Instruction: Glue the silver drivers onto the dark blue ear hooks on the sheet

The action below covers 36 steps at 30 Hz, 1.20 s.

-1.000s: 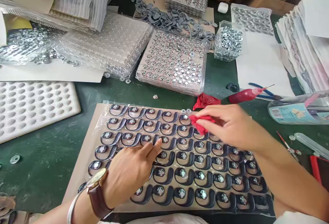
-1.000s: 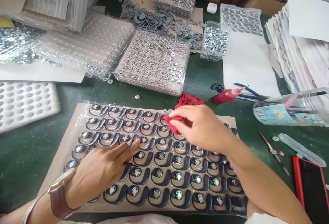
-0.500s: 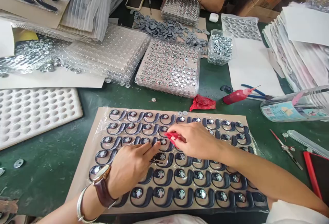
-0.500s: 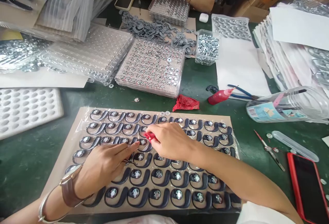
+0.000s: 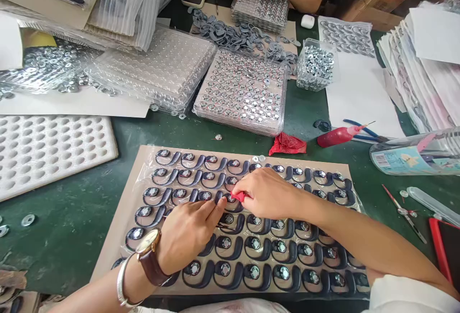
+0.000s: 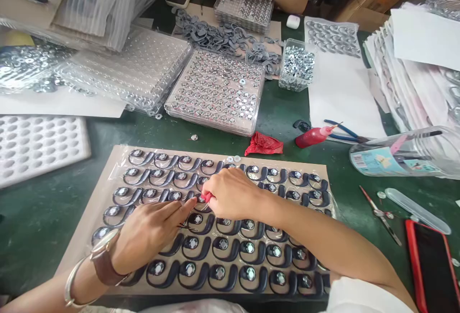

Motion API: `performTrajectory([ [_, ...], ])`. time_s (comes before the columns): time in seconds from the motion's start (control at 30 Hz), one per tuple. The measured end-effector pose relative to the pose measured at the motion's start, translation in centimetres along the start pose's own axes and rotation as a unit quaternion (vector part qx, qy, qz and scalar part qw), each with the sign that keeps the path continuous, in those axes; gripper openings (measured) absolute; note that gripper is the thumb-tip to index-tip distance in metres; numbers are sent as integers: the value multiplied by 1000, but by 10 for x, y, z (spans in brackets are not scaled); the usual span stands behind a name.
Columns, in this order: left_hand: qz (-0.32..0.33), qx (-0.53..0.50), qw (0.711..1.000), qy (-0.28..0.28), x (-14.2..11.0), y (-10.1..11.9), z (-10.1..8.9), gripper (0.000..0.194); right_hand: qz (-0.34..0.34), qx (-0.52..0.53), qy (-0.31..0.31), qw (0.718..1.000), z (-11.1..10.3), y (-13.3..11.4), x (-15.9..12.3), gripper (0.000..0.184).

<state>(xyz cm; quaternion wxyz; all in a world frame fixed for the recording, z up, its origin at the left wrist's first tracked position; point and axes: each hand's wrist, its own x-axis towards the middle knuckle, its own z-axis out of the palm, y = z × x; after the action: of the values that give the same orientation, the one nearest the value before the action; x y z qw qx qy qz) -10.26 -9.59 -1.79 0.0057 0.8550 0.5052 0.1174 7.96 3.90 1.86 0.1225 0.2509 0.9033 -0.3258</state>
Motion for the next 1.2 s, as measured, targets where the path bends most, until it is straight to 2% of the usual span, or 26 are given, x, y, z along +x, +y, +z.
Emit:
performTrajectory([
  [0.13, 0, 0, 1000, -1, 0, 1, 1, 38, -15, -36, 7, 999, 2, 0, -5, 21],
  [0.23, -3, -3, 1000, -4, -1, 1, 1, 39, -11, 2, 16, 1000, 4, 1, -6, 17],
  [0.33, -7, -12, 1000, -8, -1, 1, 2, 42, 27, 89, 5, 996, 1, 3, -2, 19],
  [0.47, -10, -25, 1000, -15, 0, 0, 1, 43, 92, 170, -46, 980, -13, 7, 3, 21],
  [0.5, -13, -30, 999, -17, 0, 0, 1, 44, 103, 181, -43, 977, -18, 10, 2, 20],
  [0.57, -21, -44, 999, -22, 1, -1, 1, 45, 119, 189, 1, 975, -28, 15, -4, 19],
  [0.63, -38, -63, 997, -20, 1, -1, 2, 45, 136, 150, 76, 976, -38, 24, -14, 17],
  [0.73, -75, -95, 993, -11, 3, -1, 2, 40, 177, -21, 185, 966, -46, 39, -30, 14],
  [0.87, -116, -139, 983, 0, 4, -2, -2, 29, 210, -228, 275, 910, -50, 56, -51, 25],
  [0.93, -133, -157, 979, 9, 3, -4, -7, 28, 180, -310, 303, 883, -50, 64, -60, 30],
  [1.0, -155, -170, 973, 23, 2, -5, -14, 27, 144, -379, 294, 866, -49, 75, -64, 43],
  [1.1, -189, -190, 962, 46, -4, -4, -31, 23, 154, -381, 271, 870, -45, 101, -58, 49],
  [1.2, -196, -223, 952, 76, -17, 2, -50, 26, 188, -294, 313, 883, -42, 136, -49, 44],
])
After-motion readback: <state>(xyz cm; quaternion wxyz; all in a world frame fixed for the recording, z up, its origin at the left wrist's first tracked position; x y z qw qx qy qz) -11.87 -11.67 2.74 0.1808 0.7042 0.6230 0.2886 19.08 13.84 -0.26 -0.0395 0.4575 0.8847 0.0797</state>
